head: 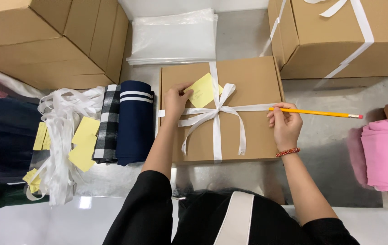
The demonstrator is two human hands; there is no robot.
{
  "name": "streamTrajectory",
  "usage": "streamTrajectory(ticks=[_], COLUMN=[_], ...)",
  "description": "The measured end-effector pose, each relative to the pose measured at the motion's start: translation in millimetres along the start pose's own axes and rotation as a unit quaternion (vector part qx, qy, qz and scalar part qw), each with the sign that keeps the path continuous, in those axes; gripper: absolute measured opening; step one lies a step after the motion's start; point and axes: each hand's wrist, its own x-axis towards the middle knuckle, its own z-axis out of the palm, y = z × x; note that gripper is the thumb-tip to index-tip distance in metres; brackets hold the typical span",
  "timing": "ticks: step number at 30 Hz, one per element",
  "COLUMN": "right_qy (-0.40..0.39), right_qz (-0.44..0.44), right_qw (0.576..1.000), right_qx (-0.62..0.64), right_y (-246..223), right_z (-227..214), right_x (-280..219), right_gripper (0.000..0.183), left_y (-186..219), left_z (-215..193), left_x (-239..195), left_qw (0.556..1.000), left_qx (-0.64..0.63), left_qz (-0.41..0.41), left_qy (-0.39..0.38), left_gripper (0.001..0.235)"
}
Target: The person writes on a yellow sticky note with a pencil and places it on a cardboard box. They then wrap a folded pink garment in a clear plastic bag and place it inside a cardboard box, closing the flaps.
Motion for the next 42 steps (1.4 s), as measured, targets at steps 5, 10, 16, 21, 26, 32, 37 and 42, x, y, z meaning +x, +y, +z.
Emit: streamTrajectory(ticks=[5,10,16,21,26,32,37,42], right_qy=[-0.012,-0.046,-0.115,-0.226,-0.234,-0.263,-0.271,-0.307], right_qz=[0.001,-0.007,-0.06,-0.117,-0.132,-0.189,-0.204,-0.198], right_qw=[1.0,0.999,0.99,0.963,0.954,0.926,0.908,0.874], right_qx=[-0.003,-0.018,-0.048,-0.09,-0.135,-0.195,-0.247,-0.321], right_y=[-0.8,-3.4,-56.9,-57.0,-20.1,-9.6,9.6,8.8], right_z=[0.4,14.2,73.1,103.9,117.0,124.9,127.1,130.6], right_x=[3.9,22.6,34.1,61.7,69.3,66.4,69.3,63.6], right_gripper=[0.006,0.012,0.022,0.024,0.028,0.036,0.033,0.035], left_y=[-13.9,-27.8,-19.4,-21.0,-11.8,-21.0,-22.4,-23.0], left_z=[-1.4,13.4,10.8,19.3,20.9,22.9,22.2,22.4], left_x=[5.2,14.9,10.0,10.2,4.2,6.1,3.2,3.6], left_qw=[0.999,0.998,0.998,0.997,0.995,0.995,0.993,0.992], left_qx=[0.018,0.032,0.014,0.018,0.035,0.019,0.026,0.035], left_qz=[0.005,0.02,0.046,0.068,0.09,0.098,0.111,0.117], left_qy=[-0.029,-0.046,-0.038,-0.02,-0.006,-0.007,-0.007,-0.008], left_gripper=[0.034,0.033,0.033,0.03,0.028,0.03,0.031,0.032])
